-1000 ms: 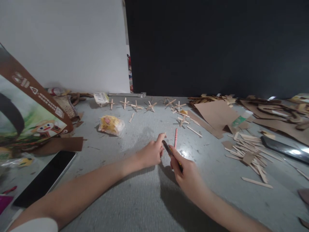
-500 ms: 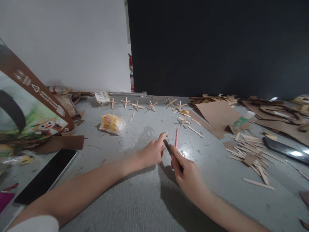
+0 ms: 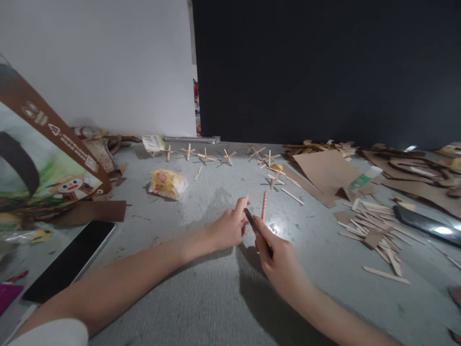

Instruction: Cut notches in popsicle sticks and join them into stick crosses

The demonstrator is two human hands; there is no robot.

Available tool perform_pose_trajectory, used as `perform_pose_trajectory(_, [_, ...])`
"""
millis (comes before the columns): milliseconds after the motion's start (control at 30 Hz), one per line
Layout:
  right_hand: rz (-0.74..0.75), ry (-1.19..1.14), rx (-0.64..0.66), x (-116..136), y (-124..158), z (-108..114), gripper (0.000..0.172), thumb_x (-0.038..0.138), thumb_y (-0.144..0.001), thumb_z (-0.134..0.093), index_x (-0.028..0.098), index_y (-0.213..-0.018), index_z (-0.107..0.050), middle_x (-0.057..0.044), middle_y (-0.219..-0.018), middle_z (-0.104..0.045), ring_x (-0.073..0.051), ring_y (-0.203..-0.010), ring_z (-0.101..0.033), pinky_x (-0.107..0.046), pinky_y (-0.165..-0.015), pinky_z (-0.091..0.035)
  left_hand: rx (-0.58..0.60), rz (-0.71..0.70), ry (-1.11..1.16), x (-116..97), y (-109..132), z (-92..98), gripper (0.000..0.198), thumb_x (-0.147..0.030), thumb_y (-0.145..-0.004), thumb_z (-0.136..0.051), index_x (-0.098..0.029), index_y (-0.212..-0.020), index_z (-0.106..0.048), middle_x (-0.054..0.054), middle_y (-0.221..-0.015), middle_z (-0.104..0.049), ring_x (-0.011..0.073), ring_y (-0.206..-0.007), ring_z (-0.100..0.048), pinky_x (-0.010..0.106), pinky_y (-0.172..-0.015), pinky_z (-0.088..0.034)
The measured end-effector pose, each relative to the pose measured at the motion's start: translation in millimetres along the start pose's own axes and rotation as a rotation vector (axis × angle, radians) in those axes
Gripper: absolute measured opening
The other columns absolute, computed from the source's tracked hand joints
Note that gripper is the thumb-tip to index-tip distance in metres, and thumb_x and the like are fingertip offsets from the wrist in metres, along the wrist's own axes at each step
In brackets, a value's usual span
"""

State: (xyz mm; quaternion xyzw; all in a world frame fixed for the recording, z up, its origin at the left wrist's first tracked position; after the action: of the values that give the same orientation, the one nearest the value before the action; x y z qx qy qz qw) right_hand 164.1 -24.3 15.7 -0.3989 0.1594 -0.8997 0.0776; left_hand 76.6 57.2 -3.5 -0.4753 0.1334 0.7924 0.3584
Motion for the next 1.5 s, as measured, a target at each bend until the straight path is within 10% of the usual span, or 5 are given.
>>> perform_pose_trajectory(867, [-0.079, -0.049, 0.084, -18, -7, -4, 0.053, 0.033, -0.104, -0.041, 0.010, -0.146, -0.065, 0.000, -0.063, -0.063, -0.012, -0.049, -0.050, -0.020, -0.051, -0.041, -0.021, 0.053, 0.003, 11, -4, 2.7, 0.050, -0.010, -0.099, -0.042, -0.015, -0.149, -0.036, -0.003, -0.073, -0.060, 0.0166, -0.067, -0.058, 0.029, -0.068, -0.043])
perform_pose_trajectory(1100, [0.001, -0.012, 0.073, -8, -10, -1, 0.052, 0.032, -0.105, -0.039, 0.013, -0.147, -0.063, -0.005, -0.074, -0.072, -0.015, -0.055, -0.061, -0.023, -0.056, -0.047, -0.118, -0.037, -0.031, 8, -1, 11.2, 0.081, -0.008, -0.098, -0.045, -0.024, -0.170, -0.012, -0.004, -0.077, -0.064, 0.0141, -0.069, -0.059, 0.028, -0.075, -0.046])
perform_pose_trajectory(1500, [0.028, 0.004, 0.060, -5, -10, 0, 0.050, 0.030, -0.105, -0.039, 0.014, -0.147, -0.063, -0.010, -0.084, -0.078, -0.018, -0.064, -0.069, -0.026, -0.061, -0.051, -0.133, 0.006, 0.030, 4, -4, 15.9, 0.069, -0.003, -0.094, -0.045, -0.027, -0.159, -0.045, -0.005, -0.073, -0.062, 0.0135, -0.073, -0.064, 0.024, -0.075, -0.047])
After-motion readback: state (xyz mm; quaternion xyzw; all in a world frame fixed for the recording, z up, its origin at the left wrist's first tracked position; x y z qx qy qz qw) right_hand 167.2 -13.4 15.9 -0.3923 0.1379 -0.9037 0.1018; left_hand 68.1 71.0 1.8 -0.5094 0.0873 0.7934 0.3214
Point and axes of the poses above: each hand's wrist, its own y-axis away from the middle knuckle, its own z-axis out of the back of the hand, x = y × z, the point moved 10 cm from there along -y, towards the middle knuckle
